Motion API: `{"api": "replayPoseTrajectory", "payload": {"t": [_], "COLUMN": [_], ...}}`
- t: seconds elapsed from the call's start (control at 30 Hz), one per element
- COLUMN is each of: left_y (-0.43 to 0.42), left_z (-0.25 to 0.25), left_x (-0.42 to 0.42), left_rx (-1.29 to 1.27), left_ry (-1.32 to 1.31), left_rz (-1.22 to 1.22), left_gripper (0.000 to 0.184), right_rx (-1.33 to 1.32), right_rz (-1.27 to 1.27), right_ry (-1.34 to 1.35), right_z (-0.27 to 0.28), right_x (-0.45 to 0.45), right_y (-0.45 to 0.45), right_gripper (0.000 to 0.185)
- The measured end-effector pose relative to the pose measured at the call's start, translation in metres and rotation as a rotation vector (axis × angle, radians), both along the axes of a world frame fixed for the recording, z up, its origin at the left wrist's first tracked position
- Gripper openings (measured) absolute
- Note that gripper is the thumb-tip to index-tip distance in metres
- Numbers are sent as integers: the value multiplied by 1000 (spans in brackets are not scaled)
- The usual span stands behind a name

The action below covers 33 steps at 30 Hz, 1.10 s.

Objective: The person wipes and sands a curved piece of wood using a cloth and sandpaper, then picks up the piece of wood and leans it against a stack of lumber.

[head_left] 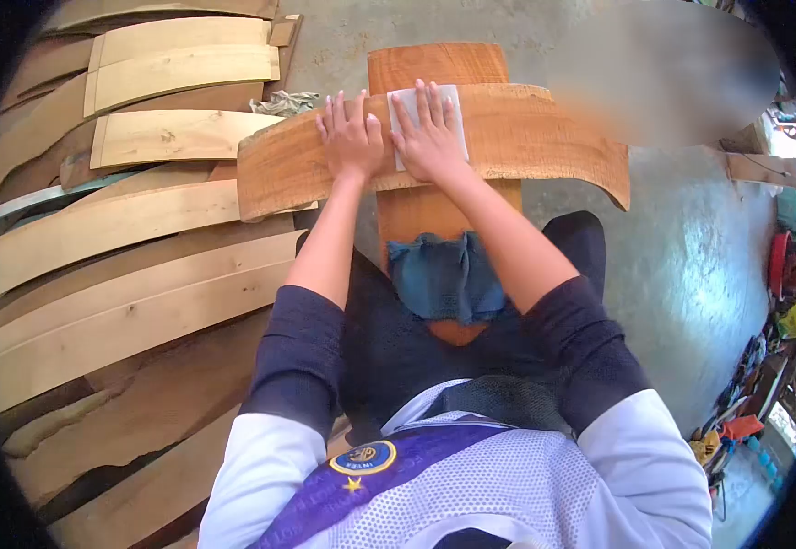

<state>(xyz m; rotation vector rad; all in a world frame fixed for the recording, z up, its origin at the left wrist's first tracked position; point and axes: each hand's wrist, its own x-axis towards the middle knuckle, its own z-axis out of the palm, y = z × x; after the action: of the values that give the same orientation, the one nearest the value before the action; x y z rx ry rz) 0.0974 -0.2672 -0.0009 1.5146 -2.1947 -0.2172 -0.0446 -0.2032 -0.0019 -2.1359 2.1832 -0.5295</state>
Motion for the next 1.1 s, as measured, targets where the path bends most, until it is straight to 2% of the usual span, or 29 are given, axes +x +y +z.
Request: {"api": "replayPoseTrajectory", "payload": {"t": [0.1,0.2,0.3,0.4,0.57,0.67,0.77,0.97,1.07,1.1], "left_y": [-5,31,54,36,45,8,-30,5,-42,-37], "left_z": [-15,26,22,2,6,-4,13,8,-4,-4], "left_x": [11,-18,-82,-114,-43,23,52,65,84,82], "left_rx": [-81,-163,-64,-17,72,105,195,227,172,172], "left_ry": [298,88,27,-94,-200,-415,-192,-277,-232,-261], "left_rz": [-133,-220,-243,-252,-314,-202,8,-119,58,46], "left_gripper": [57,59,61,64,65,66,67,67,67,66], "right_rx": [-233,-399,-69,-64,-98,-83,-82,-94,-99,-89], "right_rz": [128,-98,-288,-299,-320,-359,-356,-357,-341,-336], "right_ry": [-258,-403,76,107,102,117,113,118,118,110], "right_z": [18,24,-5,0,0,0,-4,0,2,1], "right_x": [-33,-91,-106,-99,-99,-96,-94,-98,-100,-99], "right_y": [2,0,17,18,13,16,15,15,12,15], "right_gripper": [63,59,55,55,55,54,53,52,52,52]}}
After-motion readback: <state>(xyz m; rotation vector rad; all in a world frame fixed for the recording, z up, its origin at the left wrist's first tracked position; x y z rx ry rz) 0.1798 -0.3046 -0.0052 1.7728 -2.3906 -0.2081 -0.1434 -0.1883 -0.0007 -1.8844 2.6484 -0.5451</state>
